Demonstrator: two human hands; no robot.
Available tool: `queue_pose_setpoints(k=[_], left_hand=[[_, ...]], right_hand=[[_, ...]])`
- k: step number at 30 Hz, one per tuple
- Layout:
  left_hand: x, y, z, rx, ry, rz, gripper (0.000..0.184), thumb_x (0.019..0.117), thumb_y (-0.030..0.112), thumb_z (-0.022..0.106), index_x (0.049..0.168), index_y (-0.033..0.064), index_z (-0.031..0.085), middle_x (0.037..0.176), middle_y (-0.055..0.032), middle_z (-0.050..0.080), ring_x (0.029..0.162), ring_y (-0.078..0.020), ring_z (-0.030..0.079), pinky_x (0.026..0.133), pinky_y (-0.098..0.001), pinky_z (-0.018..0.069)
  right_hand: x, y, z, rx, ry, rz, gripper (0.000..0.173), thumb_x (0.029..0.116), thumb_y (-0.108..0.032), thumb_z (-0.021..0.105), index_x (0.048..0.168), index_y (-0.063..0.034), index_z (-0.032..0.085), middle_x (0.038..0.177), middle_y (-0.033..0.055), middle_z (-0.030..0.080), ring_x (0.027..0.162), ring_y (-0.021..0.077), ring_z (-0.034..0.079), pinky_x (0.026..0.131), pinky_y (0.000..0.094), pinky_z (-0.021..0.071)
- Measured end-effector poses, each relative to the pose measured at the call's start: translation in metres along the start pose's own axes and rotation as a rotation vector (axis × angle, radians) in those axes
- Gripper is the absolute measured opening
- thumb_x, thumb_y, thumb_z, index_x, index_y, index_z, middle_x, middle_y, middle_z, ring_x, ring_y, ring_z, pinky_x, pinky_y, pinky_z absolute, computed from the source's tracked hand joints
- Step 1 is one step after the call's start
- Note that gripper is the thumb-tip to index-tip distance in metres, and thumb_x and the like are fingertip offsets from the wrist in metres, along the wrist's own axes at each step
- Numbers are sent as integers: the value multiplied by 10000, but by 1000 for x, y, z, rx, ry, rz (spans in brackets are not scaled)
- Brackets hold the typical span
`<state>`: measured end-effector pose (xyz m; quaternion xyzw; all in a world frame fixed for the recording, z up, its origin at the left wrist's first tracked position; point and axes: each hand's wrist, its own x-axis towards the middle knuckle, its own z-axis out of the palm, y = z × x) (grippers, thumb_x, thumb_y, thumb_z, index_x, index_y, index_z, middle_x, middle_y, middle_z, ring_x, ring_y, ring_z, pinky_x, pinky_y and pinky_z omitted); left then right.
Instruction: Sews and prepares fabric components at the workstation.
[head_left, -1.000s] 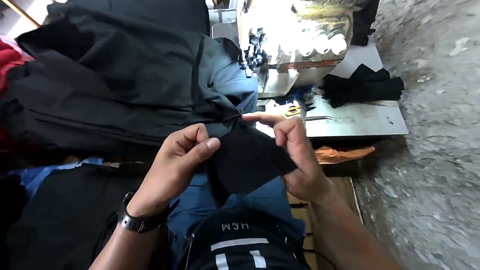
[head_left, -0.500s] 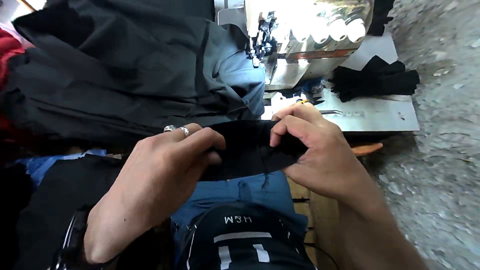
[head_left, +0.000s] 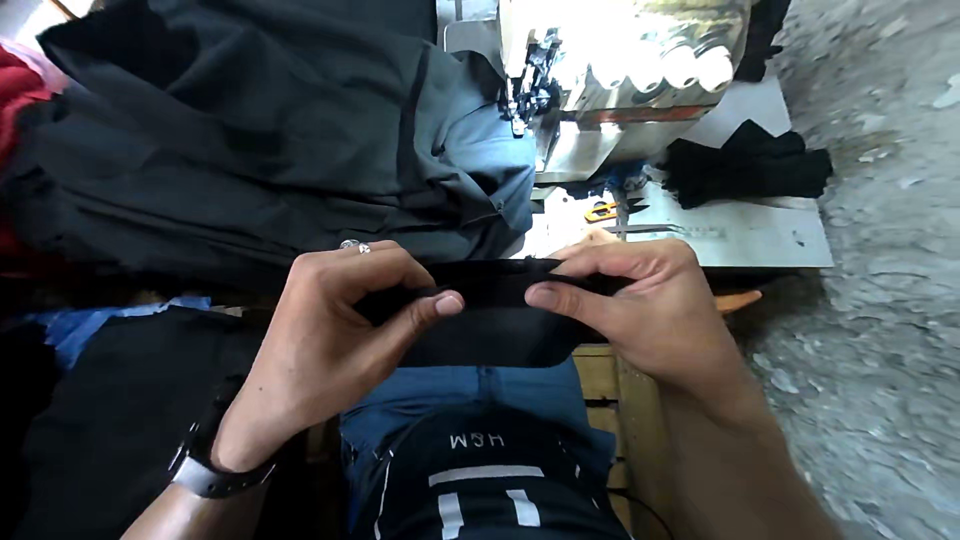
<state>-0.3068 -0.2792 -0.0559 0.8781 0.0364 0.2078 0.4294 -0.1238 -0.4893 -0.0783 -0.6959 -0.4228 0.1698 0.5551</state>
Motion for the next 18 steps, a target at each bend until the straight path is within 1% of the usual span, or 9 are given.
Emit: queue_pose_setpoints(k=[3, 7, 8, 10, 12, 13, 14, 15, 18], left_hand=[[-1, 0, 1, -23, 8, -24, 132, 939, 240, 717, 848, 144, 724, 809, 89, 665, 719, 2, 618, 611, -165, 520], [-2, 2, 6, -22, 69, -52, 92, 921, 212, 745, 880, 136, 714, 776, 95, 655, 671, 8, 604, 565, -149, 505], [-2, 3, 8, -28, 91, -60, 75, 913, 191, 758, 925, 127, 721, 800, 90, 674, 685, 3, 621, 577, -152, 523], [-1, 5, 11, -25, 134, -88, 196, 896, 143, 779, 1079, 116, 714, 883, 78, 715, 741, -16, 667, 632, -166, 575], [0, 4, 14, 63, 185, -107, 335, 894, 167, 792, 1211, 123, 692, 896, 83, 709, 751, -9, 662, 658, -166, 571], [0, 2, 14, 129, 202, -100, 323, 906, 182, 784, 1213, 120, 708, 940, 76, 718, 807, -7, 671, 717, -174, 576], [1, 1, 13, 181, 220, -88, 236, 918, 187, 771, 1142, 122, 739, 976, 68, 733, 861, -8, 684, 768, -185, 579], [2, -1, 12, 207, 237, -80, 161, 923, 188, 761, 1070, 123, 759, 961, 66, 723, 861, -5, 669, 765, -182, 557], [4, -3, 11, 132, 201, -95, 91, 950, 157, 723, 1028, 111, 730, 934, 68, 707, 816, 1, 659, 712, -156, 554]], right_hand=[[0, 1, 3, 126, -17, 23, 96, 828, -194, 853, 826, -120, 793, 834, -31, 758, 721, 34, 694, 620, 170, 592], [-1, 3, 8, 163, 29, 66, 98, 817, -190, 857, 804, -129, 781, 804, -33, 749, 674, 31, 678, 578, 174, 576], [-1, 3, 9, 161, 48, 70, 102, 810, -187, 860, 794, -133, 775, 783, -37, 742, 653, 26, 667, 560, 170, 566], [-1, 4, 11, 156, 83, 66, 151, 781, -180, 879, 769, -145, 732, 727, -41, 709, 602, 25, 636, 517, 163, 536], [-1, 5, 9, 114, 71, 79, 302, 757, -190, 897, 807, -176, 600, 695, -54, 655, 579, 28, 594, 488, 159, 483], [-2, 4, 6, 75, 29, 108, 363, 763, -188, 891, 887, -180, 550, 732, -56, 684, 616, 40, 638, 512, 170, 516], [-3, 3, 2, 44, -26, 144, 398, 782, -186, 874, 975, -177, 526, 775, -55, 726, 659, 55, 690, 544, 186, 563], [-5, 3, -2, 47, -85, 180, 411, 806, -176, 855, 1046, -171, 521, 806, -43, 748, 695, 76, 722, 582, 207, 598], [-9, 4, -11, 150, -228, 145, 359, 864, -154, 821, 1056, -143, 519, 829, -12, 749, 734, 90, 737, 661, 217, 626]])
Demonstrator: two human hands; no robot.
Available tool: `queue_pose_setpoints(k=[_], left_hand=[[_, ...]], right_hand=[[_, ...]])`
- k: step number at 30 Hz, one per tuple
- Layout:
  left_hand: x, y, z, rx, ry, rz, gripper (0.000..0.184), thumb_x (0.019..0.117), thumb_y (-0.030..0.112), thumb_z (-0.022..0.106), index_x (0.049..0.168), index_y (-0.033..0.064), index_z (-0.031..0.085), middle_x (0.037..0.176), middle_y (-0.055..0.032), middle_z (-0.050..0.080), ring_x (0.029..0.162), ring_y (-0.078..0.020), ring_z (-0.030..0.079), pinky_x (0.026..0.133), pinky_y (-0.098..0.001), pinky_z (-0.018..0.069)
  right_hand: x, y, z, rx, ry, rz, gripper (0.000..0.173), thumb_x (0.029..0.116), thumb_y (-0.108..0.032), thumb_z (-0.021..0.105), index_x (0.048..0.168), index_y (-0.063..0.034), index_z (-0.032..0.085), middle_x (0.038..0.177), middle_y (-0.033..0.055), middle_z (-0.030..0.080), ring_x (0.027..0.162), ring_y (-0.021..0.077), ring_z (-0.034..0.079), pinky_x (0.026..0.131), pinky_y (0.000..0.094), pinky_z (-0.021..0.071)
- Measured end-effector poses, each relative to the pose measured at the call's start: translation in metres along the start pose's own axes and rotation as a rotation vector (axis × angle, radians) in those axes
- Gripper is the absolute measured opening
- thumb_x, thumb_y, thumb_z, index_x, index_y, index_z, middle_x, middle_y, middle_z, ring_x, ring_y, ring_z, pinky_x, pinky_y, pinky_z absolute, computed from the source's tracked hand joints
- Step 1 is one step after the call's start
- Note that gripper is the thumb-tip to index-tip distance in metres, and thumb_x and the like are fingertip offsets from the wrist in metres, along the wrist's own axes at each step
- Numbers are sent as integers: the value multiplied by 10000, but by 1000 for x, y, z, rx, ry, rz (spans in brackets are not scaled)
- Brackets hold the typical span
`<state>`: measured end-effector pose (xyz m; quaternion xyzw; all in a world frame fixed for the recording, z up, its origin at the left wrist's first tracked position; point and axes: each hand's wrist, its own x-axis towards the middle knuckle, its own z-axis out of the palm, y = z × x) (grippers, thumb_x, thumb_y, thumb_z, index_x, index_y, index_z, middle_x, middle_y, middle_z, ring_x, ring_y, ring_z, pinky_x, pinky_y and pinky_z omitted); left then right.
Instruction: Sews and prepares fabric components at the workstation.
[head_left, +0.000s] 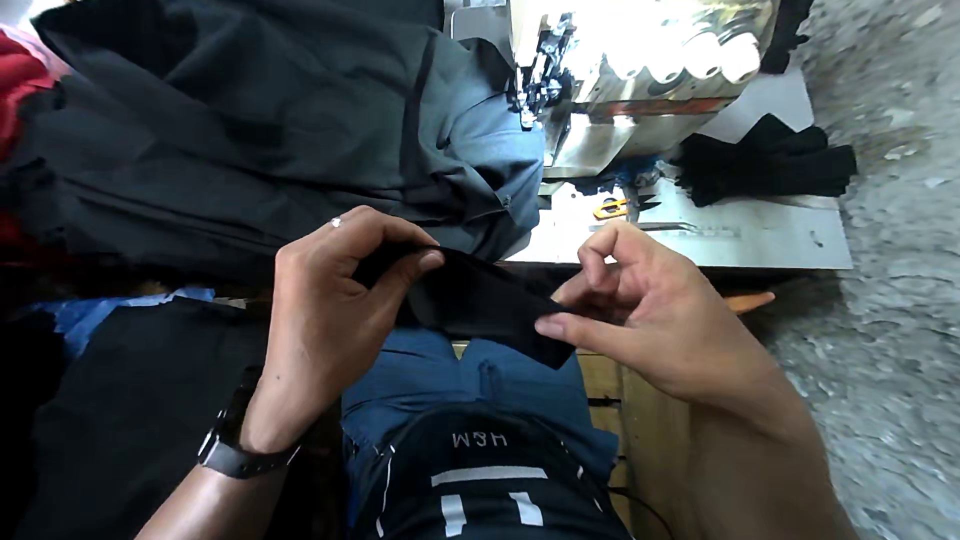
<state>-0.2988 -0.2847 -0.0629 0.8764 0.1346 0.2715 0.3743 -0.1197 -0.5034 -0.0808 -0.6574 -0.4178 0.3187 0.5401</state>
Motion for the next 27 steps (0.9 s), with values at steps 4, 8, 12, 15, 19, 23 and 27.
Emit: queue_pose_setpoints(k=[4, 8, 12, 15, 19, 23, 27], left_hand=[[3, 5, 2, -224, -75, -117, 92, 965, 102, 703, 1054, 86, 685, 826, 36, 726, 632, -61, 686, 547, -197, 601], [5, 3, 3, -265, -47, -146, 111, 938, 74, 731, 1046, 72, 707, 818, 22, 728, 599, -66, 668, 520, -196, 584], [5, 4, 10, -294, -12, -146, 134, 940, 49, 720, 1073, 59, 700, 849, 10, 730, 626, -77, 672, 547, -205, 592], [2, 3, 26, -322, 49, -110, 134, 963, 54, 690, 1097, 48, 688, 876, 20, 710, 655, -54, 653, 575, -189, 579], [0, 2, 38, -268, 128, -40, 128, 961, 40, 687, 1089, 33, 693, 900, 37, 709, 684, -18, 646, 595, -166, 571], [3, 3, 38, -252, 135, -26, 144, 948, 27, 704, 1093, 25, 703, 900, 28, 724, 681, -27, 657, 595, -171, 576], [4, 3, 40, -271, 128, -55, 153, 932, 21, 723, 1084, 28, 711, 896, 20, 729, 672, -41, 665, 590, -183, 586]], right_hand=[[-1, 7, -6, -16, -66, -197, 251, 873, -166, 820, 928, -162, 575, 844, -82, 721, 793, 18, 696, 735, 169, 599], [3, 17, -7, -74, -125, -312, 117, 971, -66, 658, 1001, -89, 769, 1091, 2, 722, 1012, 78, 695, 857, 220, 618], [13, 18, 15, -73, 84, -256, 122, 933, -147, 679, 995, -119, 780, 1016, -33, 732, 941, 69, 699, 782, 232, 621], [24, 21, 38, 97, 376, -203, 226, 821, -237, 858, 741, -157, 662, 691, -71, 633, 580, 9, 570, 490, 155, 480], [29, 21, 38, 108, 420, -116, 441, 731, -214, 929, 987, -185, 572, 806, -80, 636, 682, 8, 617, 588, 151, 545], [25, 19, 30, 89, 340, -40, 252, 793, -192, 888, 1012, -115, 791, 879, -24, 762, 767, 64, 713, 659, 210, 614], [24, 19, 28, 63, 361, -38, 117, 856, -188, 839, 940, -116, 800, 815, -31, 748, 709, 48, 693, 618, 199, 594]])
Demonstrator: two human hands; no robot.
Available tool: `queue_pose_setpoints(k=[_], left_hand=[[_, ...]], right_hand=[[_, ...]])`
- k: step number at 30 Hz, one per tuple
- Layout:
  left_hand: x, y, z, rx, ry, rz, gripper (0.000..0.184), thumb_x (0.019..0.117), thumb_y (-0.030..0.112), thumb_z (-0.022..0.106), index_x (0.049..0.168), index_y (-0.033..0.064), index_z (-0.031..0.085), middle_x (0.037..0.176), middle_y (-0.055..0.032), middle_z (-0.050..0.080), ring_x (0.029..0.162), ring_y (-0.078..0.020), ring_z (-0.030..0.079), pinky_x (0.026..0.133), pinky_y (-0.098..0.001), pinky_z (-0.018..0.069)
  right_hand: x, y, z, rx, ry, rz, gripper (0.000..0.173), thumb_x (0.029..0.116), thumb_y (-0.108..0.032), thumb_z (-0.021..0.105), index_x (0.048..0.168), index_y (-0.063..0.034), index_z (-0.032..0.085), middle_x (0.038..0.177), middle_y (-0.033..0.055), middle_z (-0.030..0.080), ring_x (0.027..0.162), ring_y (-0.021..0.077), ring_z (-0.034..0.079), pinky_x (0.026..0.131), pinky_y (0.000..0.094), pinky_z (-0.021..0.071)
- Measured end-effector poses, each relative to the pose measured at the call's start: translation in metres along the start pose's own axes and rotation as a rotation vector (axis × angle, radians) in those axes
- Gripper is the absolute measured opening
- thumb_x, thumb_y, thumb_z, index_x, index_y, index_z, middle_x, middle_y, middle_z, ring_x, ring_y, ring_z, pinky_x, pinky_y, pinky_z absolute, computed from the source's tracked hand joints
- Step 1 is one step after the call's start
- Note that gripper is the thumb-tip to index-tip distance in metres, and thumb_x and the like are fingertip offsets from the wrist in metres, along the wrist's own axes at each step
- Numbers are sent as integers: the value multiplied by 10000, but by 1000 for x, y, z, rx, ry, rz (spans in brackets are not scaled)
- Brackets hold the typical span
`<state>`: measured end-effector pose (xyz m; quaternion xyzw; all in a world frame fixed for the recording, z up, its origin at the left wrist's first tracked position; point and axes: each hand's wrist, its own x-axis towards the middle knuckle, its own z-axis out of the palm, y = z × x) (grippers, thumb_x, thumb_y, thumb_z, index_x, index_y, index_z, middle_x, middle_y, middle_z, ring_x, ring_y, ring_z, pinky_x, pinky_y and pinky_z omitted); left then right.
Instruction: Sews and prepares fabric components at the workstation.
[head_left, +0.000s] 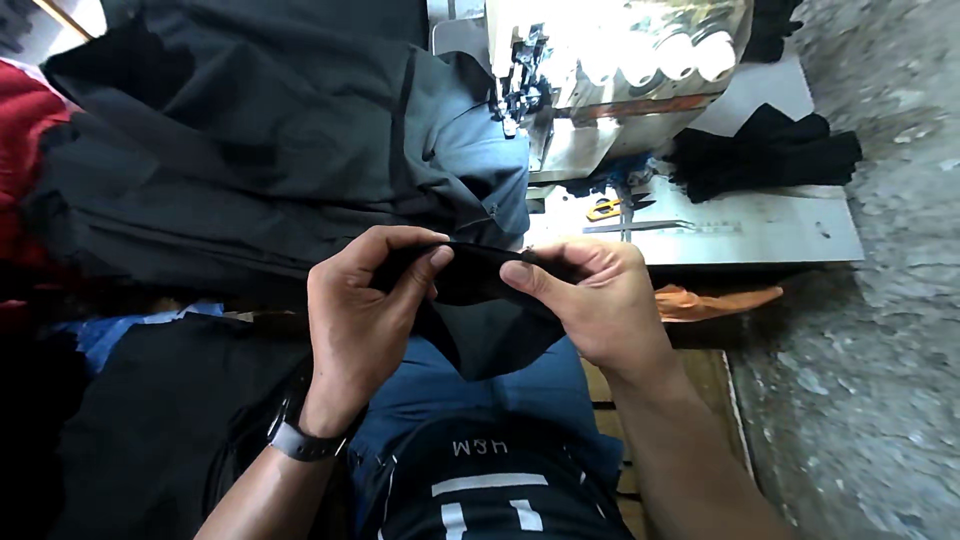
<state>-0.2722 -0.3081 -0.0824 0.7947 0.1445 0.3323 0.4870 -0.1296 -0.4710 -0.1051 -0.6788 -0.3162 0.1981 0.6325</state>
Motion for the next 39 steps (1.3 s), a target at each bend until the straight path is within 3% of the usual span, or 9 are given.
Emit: queue_pose_setpoints(k=[4, 11, 19, 25, 32, 39], left_hand=[[0, -1, 1, -21, -2, -12, 173, 917, 17, 739, 1088, 27, 712, 875, 17, 733, 657, -47, 665, 577, -184, 584], [1, -2, 1, -26, 5, -27, 162, 920, 16, 735, 1081, 28, 715, 872, 18, 730, 655, -44, 662, 574, -185, 582], [4, -3, 5, -28, -4, -30, 169, 913, 15, 742, 1078, 31, 713, 874, 13, 734, 657, -54, 670, 577, -193, 590], [11, -9, 9, -46, -18, -21, 143, 939, 21, 713, 1082, 26, 712, 889, 20, 732, 680, -45, 668, 591, -190, 586], [48, -8, 4, 144, -56, 43, 162, 912, 32, 754, 1070, 38, 718, 935, 37, 736, 718, -19, 672, 618, -164, 578], [70, -18, 14, 183, -46, 12, 160, 893, 56, 785, 1040, 53, 723, 911, 44, 736, 697, -22, 682, 601, -171, 592]], right_hand=[[-2, 1, 0, -30, 34, -27, 109, 879, -219, 821, 925, -122, 805, 788, -48, 741, 688, 25, 677, 595, 176, 571], [-4, -1, -2, 31, 38, -23, 172, 823, -139, 858, 981, -95, 806, 843, -19, 766, 730, 53, 712, 640, 197, 614], [-3, 4, -2, -24, 92, -93, 82, 886, -162, 805, 936, -99, 791, 813, -45, 748, 694, 18, 682, 597, 164, 579], [3, 11, -3, 54, 91, -102, 108, 853, -100, 822, 954, -85, 787, 872, -20, 764, 773, 51, 717, 683, 197, 620], [17, 14, -24, 167, -197, 172, 118, 863, -107, 807, 978, -78, 800, 799, 17, 763, 705, 73, 718, 648, 205, 617], [27, 22, -35, 95, -127, 158, 139, 786, -195, 887, 845, -106, 799, 723, -1, 748, 641, 53, 698, 598, 188, 600]])
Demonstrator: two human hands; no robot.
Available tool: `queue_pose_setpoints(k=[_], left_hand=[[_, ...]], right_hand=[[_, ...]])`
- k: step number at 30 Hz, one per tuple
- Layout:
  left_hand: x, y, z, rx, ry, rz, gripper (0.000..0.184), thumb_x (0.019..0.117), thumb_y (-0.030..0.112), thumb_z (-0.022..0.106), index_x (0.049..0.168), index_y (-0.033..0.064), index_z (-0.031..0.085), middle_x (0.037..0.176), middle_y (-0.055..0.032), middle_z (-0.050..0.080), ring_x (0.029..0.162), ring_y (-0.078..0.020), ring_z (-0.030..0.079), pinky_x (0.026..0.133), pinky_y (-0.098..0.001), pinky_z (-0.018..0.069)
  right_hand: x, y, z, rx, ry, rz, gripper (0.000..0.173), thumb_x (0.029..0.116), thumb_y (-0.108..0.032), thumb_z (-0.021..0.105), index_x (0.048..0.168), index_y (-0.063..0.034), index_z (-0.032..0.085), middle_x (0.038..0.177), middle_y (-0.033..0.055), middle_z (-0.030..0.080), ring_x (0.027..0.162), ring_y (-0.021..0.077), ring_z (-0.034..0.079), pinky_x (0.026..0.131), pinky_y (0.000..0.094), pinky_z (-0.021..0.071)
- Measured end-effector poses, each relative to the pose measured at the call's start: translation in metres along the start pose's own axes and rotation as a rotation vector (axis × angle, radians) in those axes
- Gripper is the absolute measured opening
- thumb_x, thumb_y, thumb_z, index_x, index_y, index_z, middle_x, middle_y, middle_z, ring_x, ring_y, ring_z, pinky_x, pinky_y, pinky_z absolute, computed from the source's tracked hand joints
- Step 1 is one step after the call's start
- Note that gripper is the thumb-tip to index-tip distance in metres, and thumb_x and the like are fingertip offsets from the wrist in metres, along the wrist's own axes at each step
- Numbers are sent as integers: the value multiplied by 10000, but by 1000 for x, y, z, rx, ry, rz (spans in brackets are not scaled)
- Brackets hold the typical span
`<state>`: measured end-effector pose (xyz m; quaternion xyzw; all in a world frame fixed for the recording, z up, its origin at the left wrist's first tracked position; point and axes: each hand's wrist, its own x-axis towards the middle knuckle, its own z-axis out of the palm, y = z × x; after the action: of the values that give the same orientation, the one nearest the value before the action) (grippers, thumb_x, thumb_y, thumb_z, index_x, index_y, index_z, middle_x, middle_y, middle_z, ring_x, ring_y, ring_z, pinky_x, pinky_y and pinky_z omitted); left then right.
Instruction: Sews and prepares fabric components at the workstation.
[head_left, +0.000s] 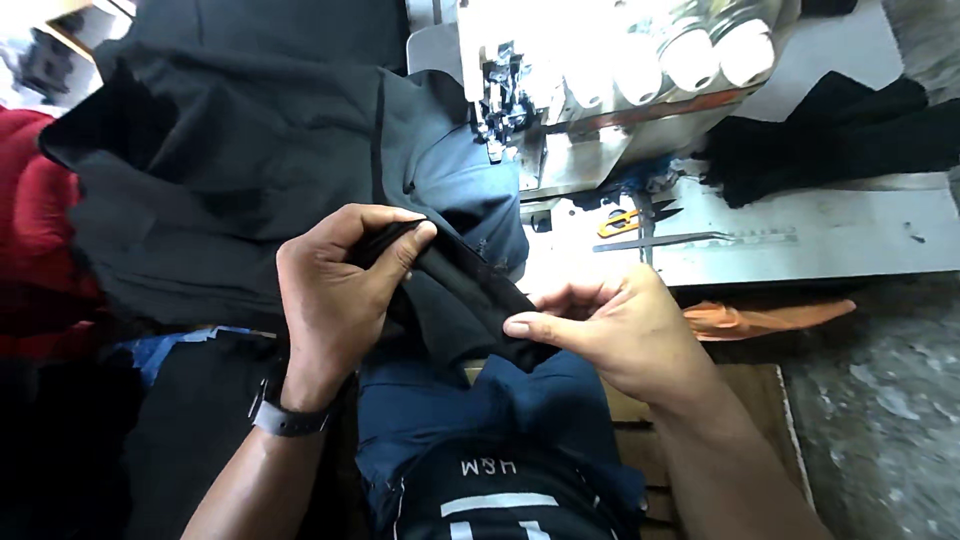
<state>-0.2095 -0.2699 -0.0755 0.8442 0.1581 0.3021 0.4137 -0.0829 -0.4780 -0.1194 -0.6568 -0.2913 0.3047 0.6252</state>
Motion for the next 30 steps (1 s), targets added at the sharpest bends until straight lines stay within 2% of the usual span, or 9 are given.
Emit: queue_pose_setpoints(k=[4, 8, 11, 15, 19, 22, 25, 27, 30], left_hand=[[6, -4, 5, 12, 4, -19, 156, 895, 71, 785, 1038, 61, 725, 907, 51, 735, 686, -12, 674, 590, -165, 585], [12, -8, 9, -19, 13, -41, 156, 895, 60, 781, 1040, 58, 722, 913, 43, 733, 675, -19, 670, 583, -171, 585], [13, -12, 9, -52, 8, -57, 149, 909, 51, 764, 1051, 58, 722, 931, 32, 734, 673, -36, 672, 576, -183, 589], [32, -9, -7, 42, -26, 110, 133, 964, 133, 716, 1095, 107, 714, 1010, 93, 729, 784, 13, 673, 668, -156, 578], [76, -11, 22, 253, 60, 234, 153, 973, 98, 694, 1109, 30, 675, 1002, 25, 705, 805, 8, 669, 695, -159, 574], [88, -47, 58, 268, 76, 177, 169, 988, 134, 687, 1140, 78, 640, 944, 8, 674, 790, -16, 644, 687, -174, 541], [94, -86, 65, 196, 48, 219, 151, 993, 103, 671, 1132, 62, 629, 954, 8, 670, 835, -6, 639, 735, -161, 532], [98, -91, 61, 168, 20, 278, 143, 998, 84, 658, 1129, 42, 618, 990, -4, 669, 887, -17, 643, 782, -172, 536], [102, -76, 55, 158, 26, 368, 133, 973, 48, 681, 1092, 17, 632, 1039, -41, 723, 964, -95, 705, 848, -258, 590]], right_hand=[[3, 1, -2, 14, 51, -17, 125, 788, -169, 883, 848, -98, 800, 744, -4, 758, 657, 49, 709, 623, 179, 609], [6, 3, -4, 15, 63, -57, 83, 904, -172, 788, 905, -91, 804, 786, -16, 761, 706, 31, 707, 660, 161, 601], [10, 8, -2, 61, 77, -76, 85, 884, -145, 805, 920, -69, 801, 810, 6, 766, 714, 58, 715, 666, 182, 614], [24, 7, 5, 162, 88, -106, 79, 882, -117, 805, 915, -46, 793, 826, 7, 761, 728, 41, 707, 673, 175, 611], [55, 20, 1, 81, 205, -123, 73, 883, -124, 795, 944, -90, 776, 756, -38, 731, 656, 18, 670, 609, 159, 575], [73, 31, -7, 67, 238, -69, 140, 869, -135, 808, 968, -106, 713, 700, -30, 703, 600, 46, 656, 553, 181, 560], [78, 31, 0, 58, 250, -78, 161, 869, -143, 807, 943, -115, 667, 699, -47, 700, 600, 28, 659, 541, 159, 552], [78, 31, 5, 76, 236, -66, 231, 878, -153, 805, 980, -124, 599, 699, -44, 684, 593, 27, 649, 531, 149, 539], [79, 38, 0, 118, 192, 8, 312, 883, -193, 807, 1111, -117, 609, 694, -44, 697, 566, 26, 637, 527, 141, 526]])
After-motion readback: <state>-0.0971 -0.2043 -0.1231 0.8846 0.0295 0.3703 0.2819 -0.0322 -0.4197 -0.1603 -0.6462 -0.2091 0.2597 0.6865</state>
